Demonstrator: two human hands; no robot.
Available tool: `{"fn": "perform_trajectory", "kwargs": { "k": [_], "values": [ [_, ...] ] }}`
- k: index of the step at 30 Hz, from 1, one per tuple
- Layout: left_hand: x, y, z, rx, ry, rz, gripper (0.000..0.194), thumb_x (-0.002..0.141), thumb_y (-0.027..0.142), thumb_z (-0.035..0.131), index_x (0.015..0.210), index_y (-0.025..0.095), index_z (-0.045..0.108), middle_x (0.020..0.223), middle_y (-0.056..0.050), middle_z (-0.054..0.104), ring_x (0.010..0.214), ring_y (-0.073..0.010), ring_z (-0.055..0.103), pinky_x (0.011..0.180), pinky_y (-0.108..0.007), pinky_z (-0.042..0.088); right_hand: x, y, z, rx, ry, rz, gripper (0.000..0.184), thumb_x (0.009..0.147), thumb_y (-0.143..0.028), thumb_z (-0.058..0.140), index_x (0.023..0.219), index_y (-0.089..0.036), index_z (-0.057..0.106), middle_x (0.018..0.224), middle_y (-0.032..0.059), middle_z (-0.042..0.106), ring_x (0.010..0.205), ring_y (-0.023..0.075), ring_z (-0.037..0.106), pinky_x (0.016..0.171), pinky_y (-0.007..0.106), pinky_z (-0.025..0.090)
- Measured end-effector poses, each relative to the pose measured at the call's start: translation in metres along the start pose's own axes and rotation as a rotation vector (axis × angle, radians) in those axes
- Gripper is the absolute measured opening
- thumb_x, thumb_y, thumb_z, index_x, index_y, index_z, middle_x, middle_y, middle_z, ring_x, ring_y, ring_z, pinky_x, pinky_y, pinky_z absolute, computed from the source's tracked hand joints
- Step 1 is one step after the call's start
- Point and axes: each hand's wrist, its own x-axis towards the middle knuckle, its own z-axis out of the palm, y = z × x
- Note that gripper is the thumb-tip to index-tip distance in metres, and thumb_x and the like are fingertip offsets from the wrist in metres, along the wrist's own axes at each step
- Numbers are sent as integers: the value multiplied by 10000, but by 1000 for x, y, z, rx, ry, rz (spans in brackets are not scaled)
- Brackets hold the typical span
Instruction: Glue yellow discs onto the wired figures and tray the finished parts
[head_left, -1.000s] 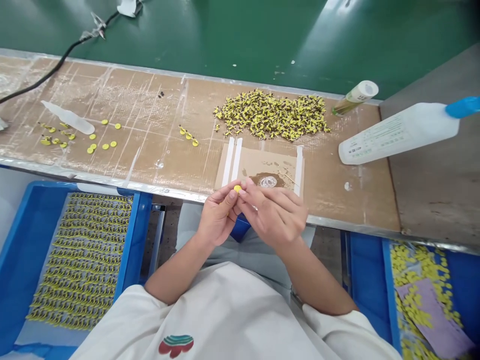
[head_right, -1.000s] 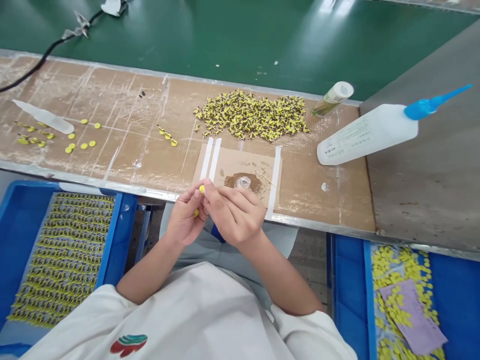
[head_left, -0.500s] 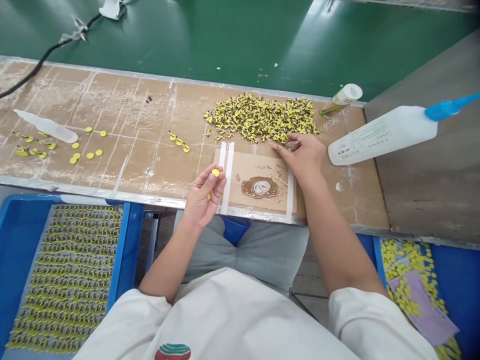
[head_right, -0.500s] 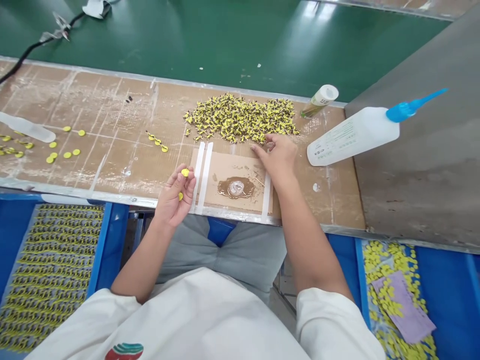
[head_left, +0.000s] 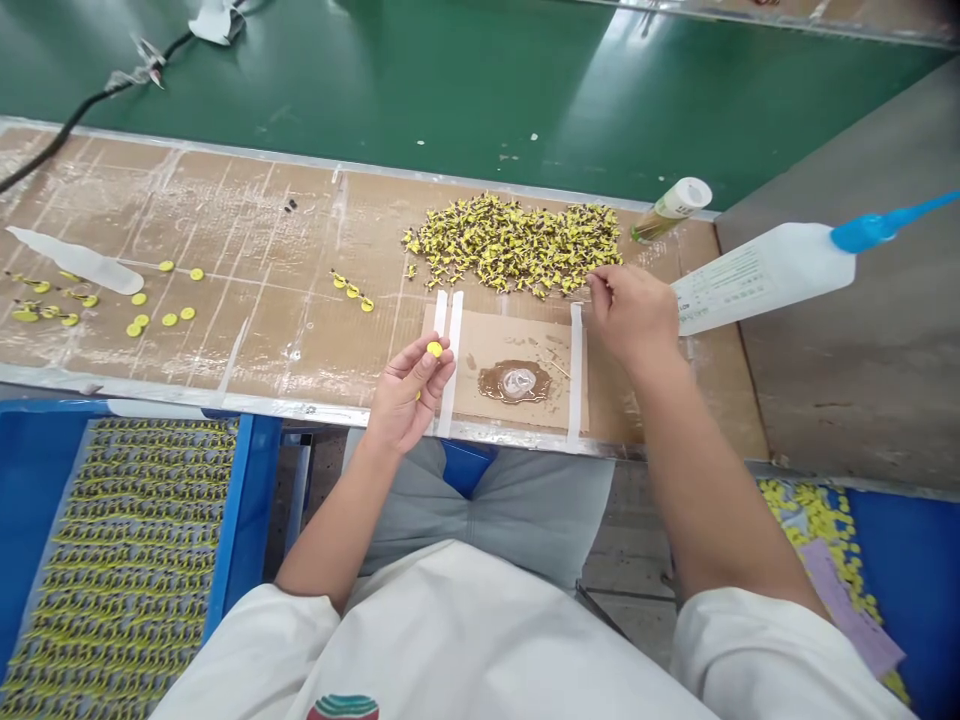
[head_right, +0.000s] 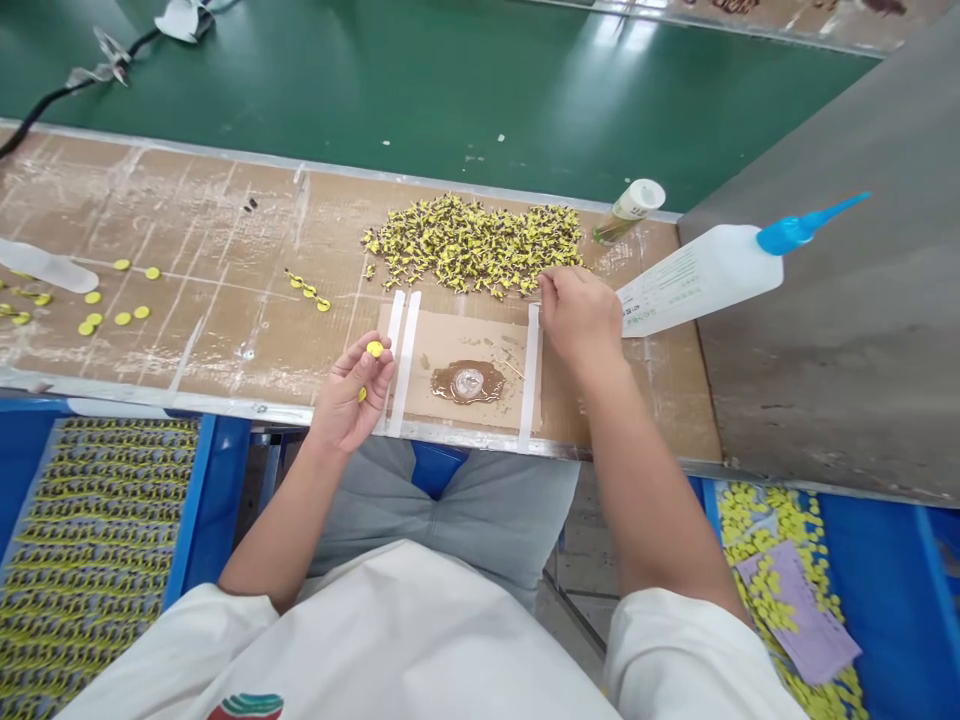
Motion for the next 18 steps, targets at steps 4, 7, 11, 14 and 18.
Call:
{"fn": "perform_trajectory", "kwargs": {
  "k": [4, 7, 11, 14, 18],
  "values": [
    [4, 0, 2, -13, 8, -3, 188, 791, 122, 770, 968, 184, 767, 1007, -27, 772, 854, -69, 739, 903, -162, 569, -9, 3, -14, -16, -117, -152, 261, 977, -332, 439, 1020, -205, 663, 1013, 103, 666, 869, 250, 618, 717, 353, 447],
    [7, 0, 4, -42, -9, -12, 157, 819, 103, 737, 947, 190, 766, 978, -18, 773, 825, -60, 740, 850, -138, 576, -16, 3, -9, -19, -185, -224, 230, 960, -315, 477, 999, -182, 661, 1028, 112, 641, 853, 241, 616, 714, 351, 463],
    [10, 2, 5, -86, -18, -26, 193, 891, 76, 638, 923, 215, 767, 941, 4, 772, 785, -36, 734, 790, -107, 575, -25, 6, 7, 140, -132, -190, 219, 954, -334, 526, 959, -193, 693, 981, 92, 668, 840, 228, 636, 758, 364, 507],
    [10, 2, 4, -84, -7, -31, 242, 927, 67, 577, 926, 222, 762, 962, 12, 769, 797, -22, 730, 803, -96, 566, -35, 7, 18, 330, 14, -69, 209, 922, -392, 617, 978, -224, 726, 906, 54, 725, 789, 213, 674, 749, 358, 539],
    [9, 0, 3, -77, -30, -8, 276, 944, 52, 533, 954, 210, 759, 998, -1, 766, 831, -29, 733, 826, -107, 568, -49, 5, 27, 469, 190, 77, 224, 877, -455, 695, 947, -249, 751, 881, 45, 762, 766, 227, 714, 732, 377, 569]
  ]
}}
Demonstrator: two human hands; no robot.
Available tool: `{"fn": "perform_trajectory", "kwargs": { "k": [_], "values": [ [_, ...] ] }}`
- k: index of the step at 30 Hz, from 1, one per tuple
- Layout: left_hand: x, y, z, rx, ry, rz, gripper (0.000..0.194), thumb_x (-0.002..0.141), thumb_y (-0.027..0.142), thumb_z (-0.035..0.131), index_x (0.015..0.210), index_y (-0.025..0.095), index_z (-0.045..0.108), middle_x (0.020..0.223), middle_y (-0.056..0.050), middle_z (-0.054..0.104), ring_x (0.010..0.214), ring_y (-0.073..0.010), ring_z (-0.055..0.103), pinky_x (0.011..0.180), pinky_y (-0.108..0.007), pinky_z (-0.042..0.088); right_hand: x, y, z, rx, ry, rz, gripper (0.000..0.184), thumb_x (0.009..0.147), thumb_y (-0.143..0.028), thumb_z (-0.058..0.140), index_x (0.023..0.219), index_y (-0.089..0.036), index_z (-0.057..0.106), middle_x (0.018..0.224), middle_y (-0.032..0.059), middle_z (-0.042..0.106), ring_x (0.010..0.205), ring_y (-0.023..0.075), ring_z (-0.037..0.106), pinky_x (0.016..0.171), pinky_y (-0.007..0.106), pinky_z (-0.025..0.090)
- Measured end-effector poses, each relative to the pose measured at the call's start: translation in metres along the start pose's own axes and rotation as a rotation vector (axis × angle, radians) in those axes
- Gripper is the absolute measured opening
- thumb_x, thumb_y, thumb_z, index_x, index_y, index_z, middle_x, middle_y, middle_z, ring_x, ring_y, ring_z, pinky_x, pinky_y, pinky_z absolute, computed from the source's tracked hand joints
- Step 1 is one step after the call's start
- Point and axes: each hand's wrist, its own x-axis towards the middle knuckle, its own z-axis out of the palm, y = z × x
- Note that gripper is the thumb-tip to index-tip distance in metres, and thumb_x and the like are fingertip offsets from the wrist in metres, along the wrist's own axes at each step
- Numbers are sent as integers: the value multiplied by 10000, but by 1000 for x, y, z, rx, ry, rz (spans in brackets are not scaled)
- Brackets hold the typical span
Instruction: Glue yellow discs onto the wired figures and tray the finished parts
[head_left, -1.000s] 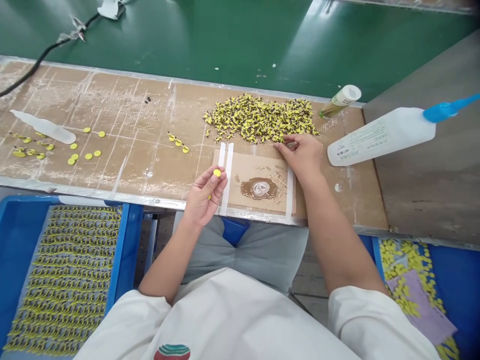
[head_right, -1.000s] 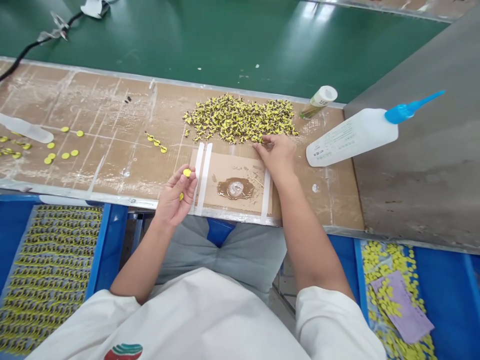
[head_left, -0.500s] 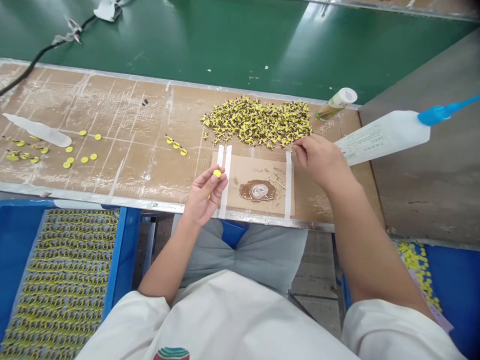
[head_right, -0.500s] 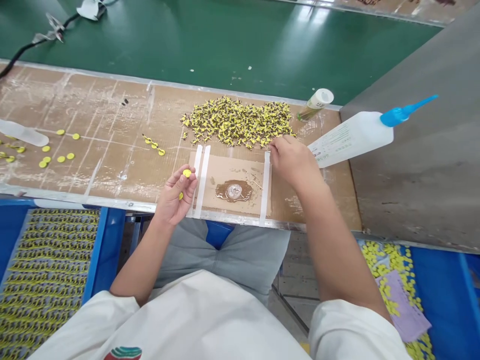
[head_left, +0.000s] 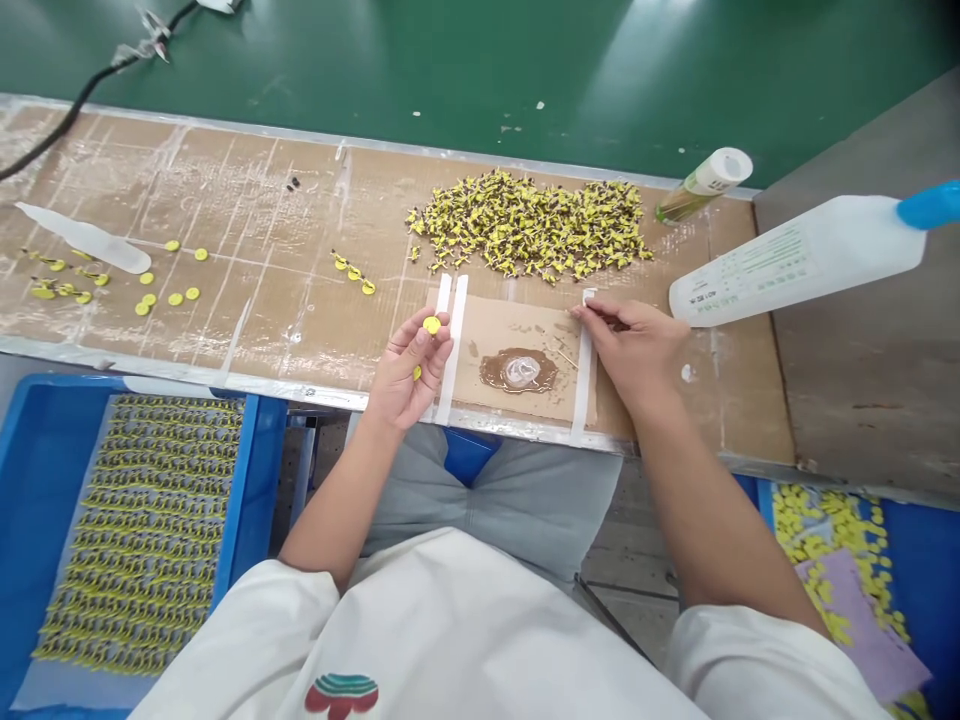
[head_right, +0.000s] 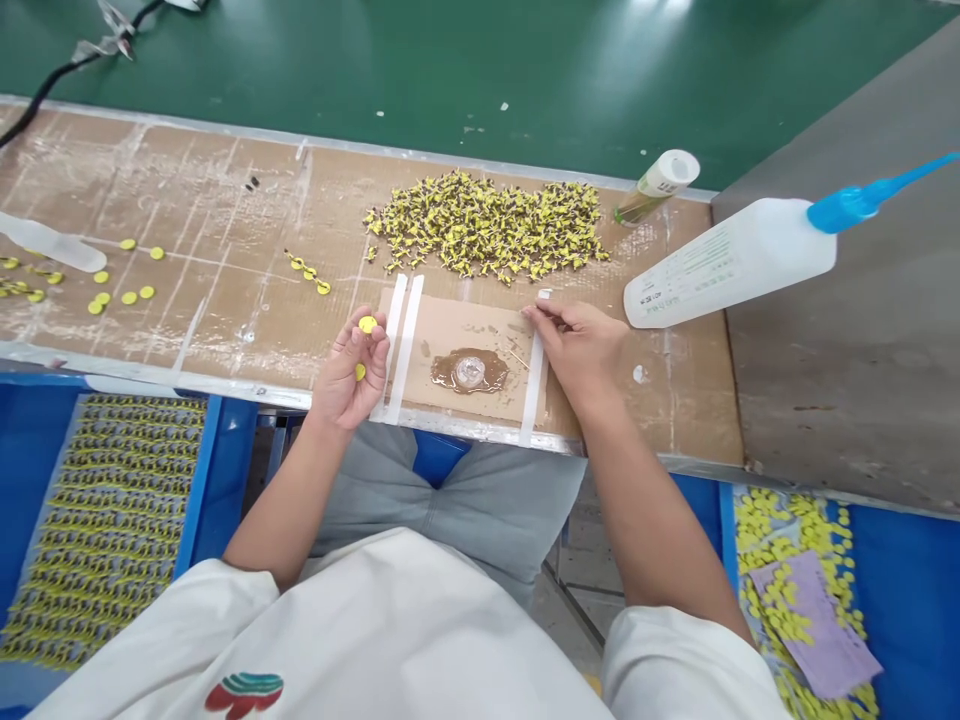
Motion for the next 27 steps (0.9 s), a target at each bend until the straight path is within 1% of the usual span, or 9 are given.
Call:
{"fn": "perform_trajectory", "kwargs": {
  "k": [3, 6, 9, 12, 15, 18, 22, 24, 27],
  "values": [
    [-1, -1, 0, 22, 29, 12, 263, 944, 57, 539, 968, 205, 755, 1033, -2, 761, 847, -21, 731, 870, -103, 550, -3, -1, -1, 2, -21, -74, 170, 896, -413, 680, 938, -269, 761, 896, 35, 770, 844, 239, 726, 798, 401, 571],
    [-2, -1, 1, 60, 59, 24, 255, 940, 59, 550, 979, 213, 749, 1063, 11, 755, 864, -12, 727, 931, -111, 528, -6, -12, -8, 99, 69, -74, 152, 888, -378, 700, 984, -281, 766, 929, 30, 772, 805, 213, 716, 766, 383, 573],
    [-3, -2, 1, 81, 65, 28, 273, 943, 50, 534, 972, 217, 747, 1040, 21, 758, 863, -12, 725, 937, -120, 528, -20, -39, -14, 336, 226, -5, 174, 874, -325, 731, 1037, -272, 763, 960, 36, 767, 801, 191, 705, 744, 363, 571],
    [-4, -4, 0, 94, 62, 24, 251, 940, 61, 548, 958, 212, 747, 989, 22, 764, 833, -15, 726, 916, -122, 538, -42, -69, -12, 462, 280, 1, 178, 841, -254, 769, 1019, -260, 768, 905, 22, 758, 782, 177, 695, 740, 355, 566],
    [-5, -6, 0, 74, -1, 32, 201, 933, 95, 582, 951, 203, 750, 956, 13, 767, 817, -25, 728, 861, -117, 558, -60, -87, 0, 450, 284, -44, 152, 842, -219, 759, 989, -260, 766, 864, 10, 752, 741, 164, 682, 708, 337, 564],
    [-6, -8, 0, 66, -39, 35, 150, 925, 131, 612, 923, 194, 749, 922, 8, 767, 797, -38, 730, 820, -123, 572, -67, -91, 12, 364, 288, -98, 109, 849, -231, 745, 954, -260, 758, 829, 7, 747, 723, 178, 688, 686, 346, 577],
    [-6, -8, -1, 120, 26, 19, 100, 912, 167, 648, 931, 205, 739, 929, 10, 765, 837, -58, 738, 887, -155, 566, -68, -88, 16, 236, 264, -90, 61, 879, -297, 714, 925, -265, 739, 823, 19, 746, 724, 203, 702, 684, 378, 593],
    [-5, -9, -2, 126, 63, 15, 87, 902, 181, 668, 952, 208, 734, 950, 5, 764, 895, -77, 742, 930, -178, 559, -68, -88, 16, 224, 255, -89, 64, 885, -314, 707, 918, -266, 733, 818, 23, 744, 717, 205, 701, 686, 383, 595],
    [-5, -9, -3, 115, 76, 16, 92, 887, 192, 691, 969, 204, 731, 975, -2, 764, 954, -99, 741, 959, -196, 554, -68, -87, 15, 207, 238, -86, 76, 892, -329, 695, 912, -264, 728, 810, 28, 740, 710, 204, 696, 684, 383, 591]
  ]
}}
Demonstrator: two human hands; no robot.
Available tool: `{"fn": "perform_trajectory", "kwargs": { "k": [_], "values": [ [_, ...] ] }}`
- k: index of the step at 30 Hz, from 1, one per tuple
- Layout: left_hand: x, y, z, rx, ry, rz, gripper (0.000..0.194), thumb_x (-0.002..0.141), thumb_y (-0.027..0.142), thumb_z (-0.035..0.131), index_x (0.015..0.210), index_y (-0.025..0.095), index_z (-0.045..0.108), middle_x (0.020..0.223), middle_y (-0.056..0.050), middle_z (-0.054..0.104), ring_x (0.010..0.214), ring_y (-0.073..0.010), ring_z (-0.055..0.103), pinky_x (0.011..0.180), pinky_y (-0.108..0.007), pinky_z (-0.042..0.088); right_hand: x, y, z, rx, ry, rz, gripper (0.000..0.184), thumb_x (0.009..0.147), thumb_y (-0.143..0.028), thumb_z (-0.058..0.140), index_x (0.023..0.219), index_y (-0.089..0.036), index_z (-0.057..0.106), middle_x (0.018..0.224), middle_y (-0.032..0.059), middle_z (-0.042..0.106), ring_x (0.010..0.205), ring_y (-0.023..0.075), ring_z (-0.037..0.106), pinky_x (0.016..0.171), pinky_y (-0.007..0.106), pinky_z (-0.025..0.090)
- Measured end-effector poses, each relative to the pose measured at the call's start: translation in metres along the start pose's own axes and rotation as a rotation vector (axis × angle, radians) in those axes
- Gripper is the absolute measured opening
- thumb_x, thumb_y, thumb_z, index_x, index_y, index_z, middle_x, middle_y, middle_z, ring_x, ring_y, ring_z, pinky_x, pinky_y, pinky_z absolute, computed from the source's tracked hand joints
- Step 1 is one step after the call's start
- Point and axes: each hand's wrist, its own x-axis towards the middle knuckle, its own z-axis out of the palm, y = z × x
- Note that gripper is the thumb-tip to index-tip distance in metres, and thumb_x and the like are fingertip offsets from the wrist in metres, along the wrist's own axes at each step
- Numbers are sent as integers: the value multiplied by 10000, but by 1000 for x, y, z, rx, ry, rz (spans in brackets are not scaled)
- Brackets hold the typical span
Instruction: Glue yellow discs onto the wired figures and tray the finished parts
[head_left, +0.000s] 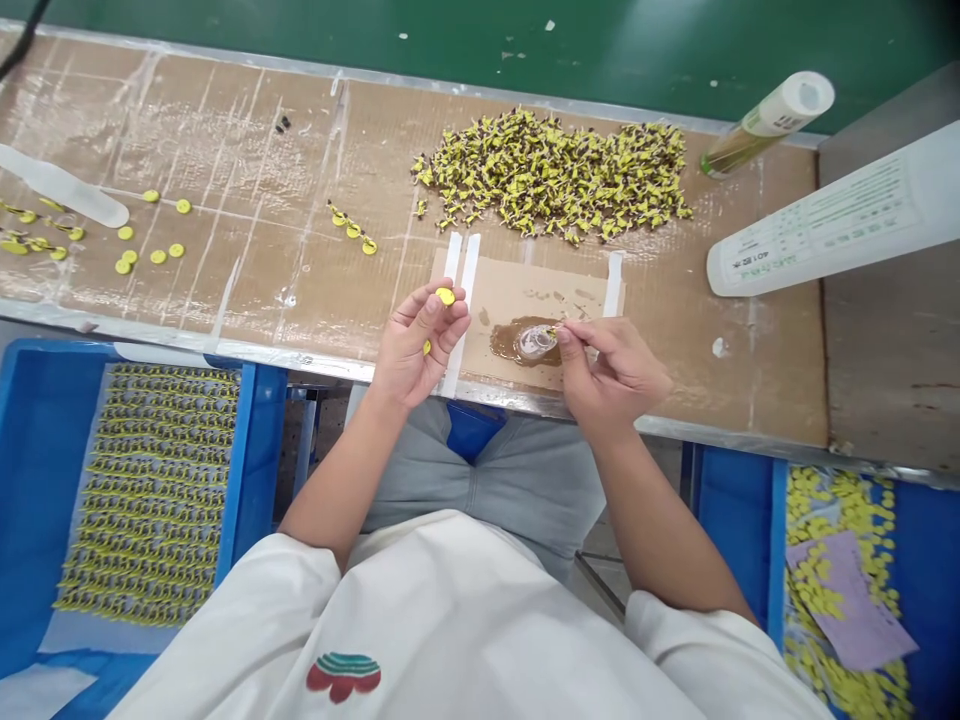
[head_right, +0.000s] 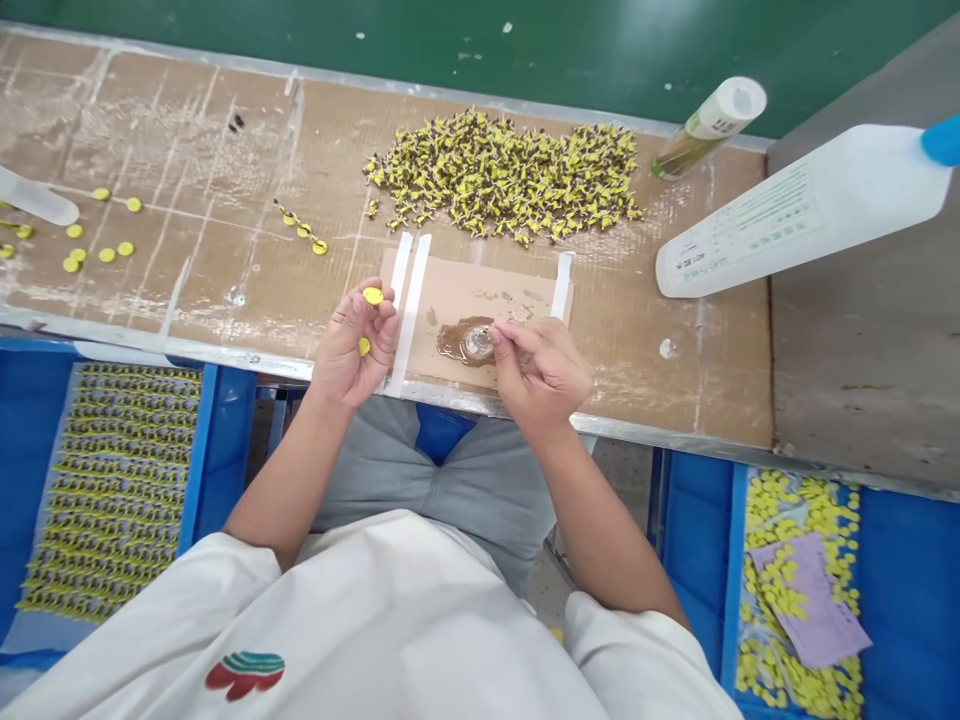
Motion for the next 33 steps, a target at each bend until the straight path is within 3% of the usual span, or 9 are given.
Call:
{"fn": "perform_trajectory", "kwargs": {
  "k": [6, 12, 16, 20, 25, 30, 33],
  "values": [
    [0, 0, 0, 19, -8, -7, 91, 887, 190, 691, 967, 205, 731, 978, 0, 765, 981, -106, 738, 975, -203, 550, -1, 0, 1, -27, -40, 1, 87, 898, -336, 685, 923, -261, 722, 811, 39, 734, 717, 213, 691, 688, 393, 590],
    [0, 0, -1, 24, -58, 19, 90, 896, 189, 678, 967, 203, 732, 969, 5, 769, 904, -82, 746, 902, -163, 570, 2, -2, -6, 8, 64, -60, 77, 895, -274, 688, 962, -257, 722, 808, 33, 715, 737, 206, 685, 671, 373, 570],
    [0, 1, -1, 23, -34, -11, 92, 900, 186, 673, 966, 210, 733, 978, 5, 767, 931, -93, 746, 925, -178, 567, 1, 4, -11, -120, -24, -56, 116, 917, -329, 645, 982, -271, 722, 842, 51, 712, 779, 223, 689, 705, 389, 570],
    [-1, 2, 1, -11, -29, -9, 87, 891, 181, 683, 959, 202, 734, 958, 2, 767, 907, -94, 750, 915, -178, 574, 0, 6, -11, -102, -82, -103, 131, 931, -320, 619, 1002, -279, 722, 842, 52, 718, 781, 215, 682, 717, 379, 563],
    [0, 1, 0, -11, 32, -47, 143, 891, 214, 691, 1028, 219, 731, 1042, -6, 765, 1030, -128, 733, 971, -207, 561, 3, 4, -10, -163, -141, -60, 166, 940, -353, 589, 972, -280, 734, 803, 47, 706, 762, 215, 674, 729, 390, 563],
    [0, 0, -2, -6, -14, -22, 135, 885, 192, 694, 1009, 215, 739, 1039, -5, 768, 1022, -128, 736, 960, -205, 567, 4, 3, -10, -154, -153, -77, 156, 941, -355, 595, 957, -277, 729, 793, 43, 697, 760, 212, 672, 731, 386, 557],
    [0, 0, -2, 7, -33, -11, 137, 880, 170, 696, 1002, 212, 744, 1028, -2, 773, 997, -123, 742, 940, -192, 572, 3, 1, -12, -72, -84, -89, 124, 933, -318, 625, 1002, -284, 723, 835, 46, 706, 779, 214, 674, 720, 379, 553]
  ]
}}
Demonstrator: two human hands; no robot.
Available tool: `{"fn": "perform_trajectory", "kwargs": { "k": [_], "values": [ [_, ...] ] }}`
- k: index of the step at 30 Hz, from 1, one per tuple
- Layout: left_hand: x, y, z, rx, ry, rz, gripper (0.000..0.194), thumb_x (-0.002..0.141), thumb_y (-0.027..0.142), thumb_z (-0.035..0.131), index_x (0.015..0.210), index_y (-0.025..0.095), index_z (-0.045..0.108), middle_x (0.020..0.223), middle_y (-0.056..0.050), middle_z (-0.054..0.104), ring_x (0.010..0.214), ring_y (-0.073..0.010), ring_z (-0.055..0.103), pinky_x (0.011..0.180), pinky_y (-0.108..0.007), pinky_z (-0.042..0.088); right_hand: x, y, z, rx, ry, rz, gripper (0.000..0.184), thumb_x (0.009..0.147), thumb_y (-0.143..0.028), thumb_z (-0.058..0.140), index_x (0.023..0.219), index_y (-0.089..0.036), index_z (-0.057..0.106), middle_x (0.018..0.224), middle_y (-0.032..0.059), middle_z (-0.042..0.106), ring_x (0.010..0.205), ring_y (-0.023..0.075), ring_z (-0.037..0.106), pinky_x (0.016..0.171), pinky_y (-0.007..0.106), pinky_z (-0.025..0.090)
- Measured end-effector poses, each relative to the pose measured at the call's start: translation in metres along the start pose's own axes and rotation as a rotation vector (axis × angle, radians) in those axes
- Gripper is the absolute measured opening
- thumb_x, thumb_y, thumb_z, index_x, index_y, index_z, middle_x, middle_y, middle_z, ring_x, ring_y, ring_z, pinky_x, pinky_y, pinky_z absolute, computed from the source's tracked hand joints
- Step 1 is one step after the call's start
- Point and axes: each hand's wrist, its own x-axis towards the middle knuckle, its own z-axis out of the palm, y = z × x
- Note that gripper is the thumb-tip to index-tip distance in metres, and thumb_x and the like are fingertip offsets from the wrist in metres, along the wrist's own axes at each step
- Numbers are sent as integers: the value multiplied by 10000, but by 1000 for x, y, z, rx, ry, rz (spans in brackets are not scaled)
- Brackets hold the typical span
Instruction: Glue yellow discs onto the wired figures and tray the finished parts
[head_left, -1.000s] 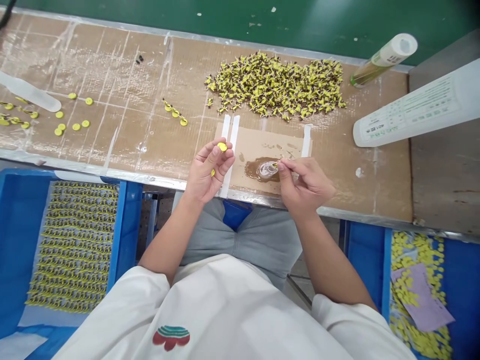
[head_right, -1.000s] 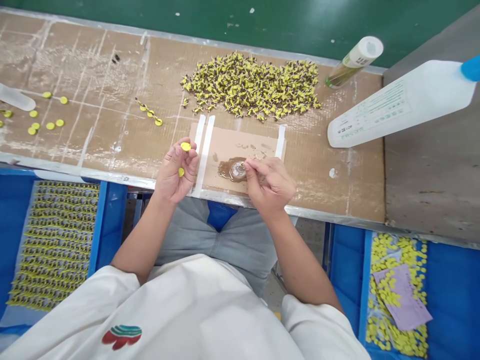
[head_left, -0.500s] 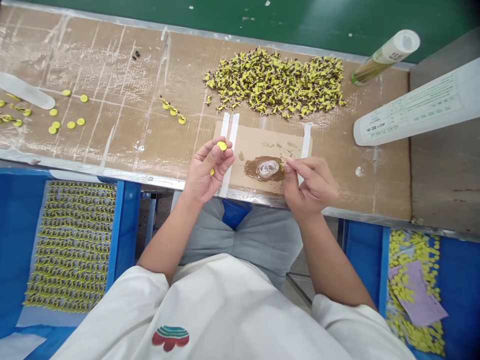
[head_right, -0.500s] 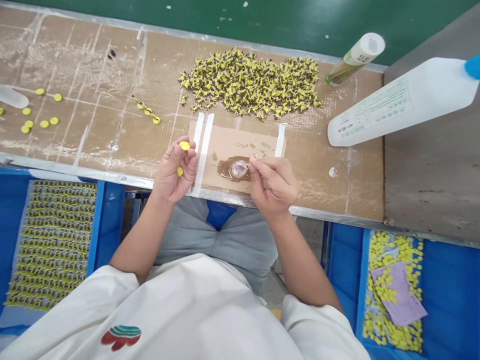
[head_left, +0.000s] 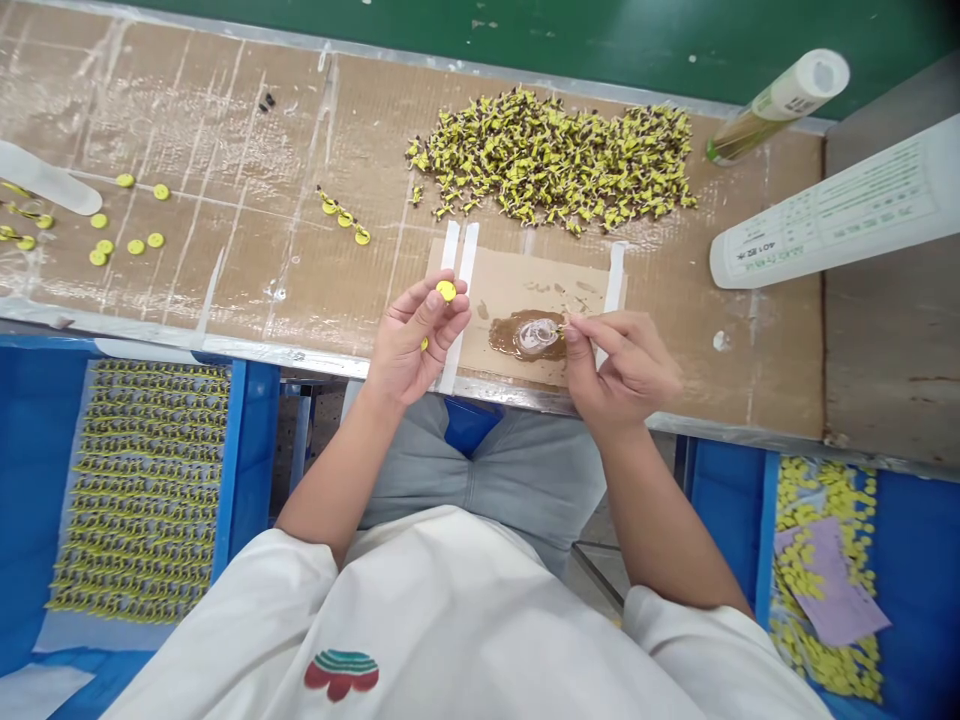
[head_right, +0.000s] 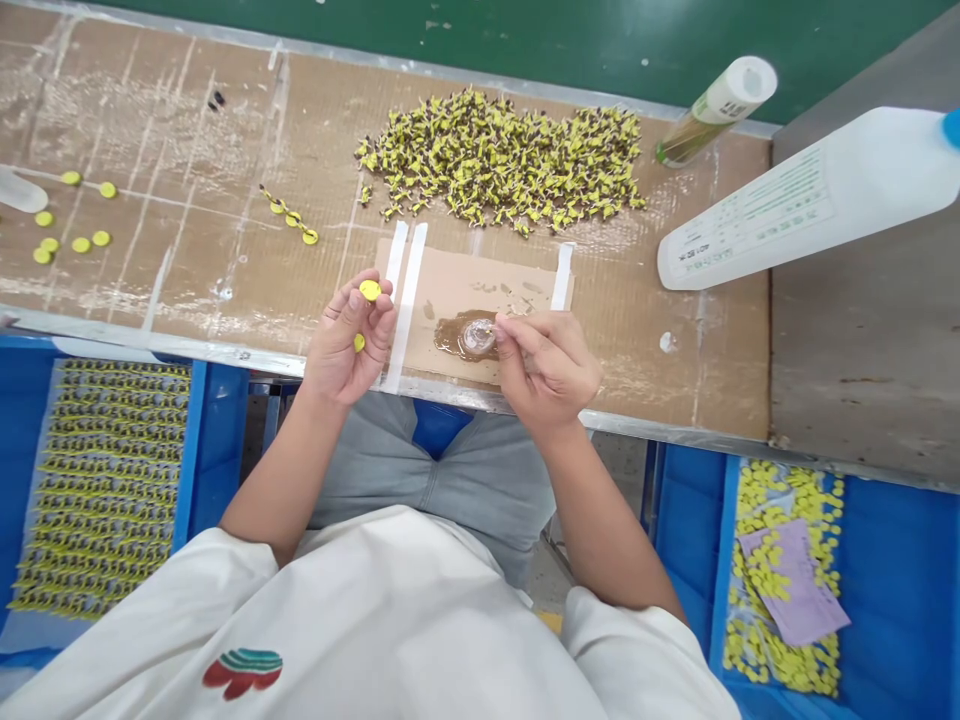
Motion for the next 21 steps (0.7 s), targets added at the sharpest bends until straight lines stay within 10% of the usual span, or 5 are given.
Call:
{"fn": "perform_trajectory", "kwargs": {
  "k": [21],
  "values": [
    [1, 0, 2, -5, 36, -10, 163, 862, 146, 712, 1006, 214, 745, 1109, -11, 759, 1142, -172, 693, 1031, -244, 539, 2, 7, -2, -123, -110, 0, 166, 925, -376, 615, 956, -273, 741, 768, 47, 686, 733, 212, 660, 700, 394, 556]
  ]
}}
